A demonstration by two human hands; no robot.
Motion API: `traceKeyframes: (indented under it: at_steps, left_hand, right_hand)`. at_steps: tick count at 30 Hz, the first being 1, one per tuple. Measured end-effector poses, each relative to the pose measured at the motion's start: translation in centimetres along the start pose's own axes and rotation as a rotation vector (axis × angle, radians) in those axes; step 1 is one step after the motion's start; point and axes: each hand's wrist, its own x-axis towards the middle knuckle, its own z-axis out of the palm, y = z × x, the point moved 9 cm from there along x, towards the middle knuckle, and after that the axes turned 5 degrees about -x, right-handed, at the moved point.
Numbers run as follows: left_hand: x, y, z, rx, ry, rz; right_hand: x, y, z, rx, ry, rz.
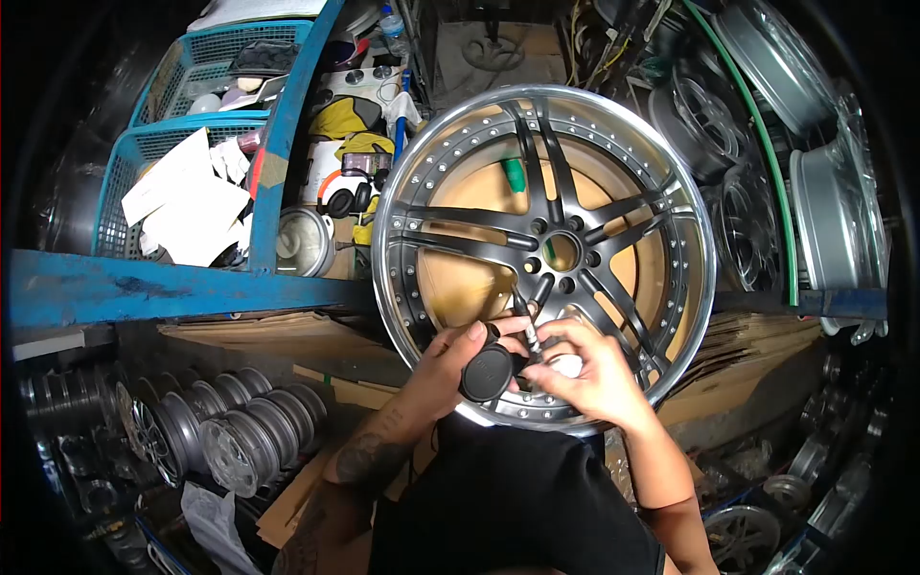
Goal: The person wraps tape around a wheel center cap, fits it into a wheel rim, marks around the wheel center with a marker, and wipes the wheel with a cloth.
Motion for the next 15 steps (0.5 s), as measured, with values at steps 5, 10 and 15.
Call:
traceKeyframes:
  at_steps: [5, 10, 15]
  left_hand:
    - [-1.1, 1.3, -2.2, 0.065, 0.100, 0.038]
    - [-1.3, 2.0, -2.0, 0.263, 0.066, -0.031]
    - [-2.2, 2.5, -2.7, 0.341, 0.082, -0.080]
  right_hand:
    - [-0.6, -4.6, -3.5, -0.485, 0.142, -0.236]
    - [-0.5, -7.1, -2.4, -0.796, 0.147, -0.402]
    - [-0.5, -9.3, -1.5, -1.059, 0.142, -0.546]
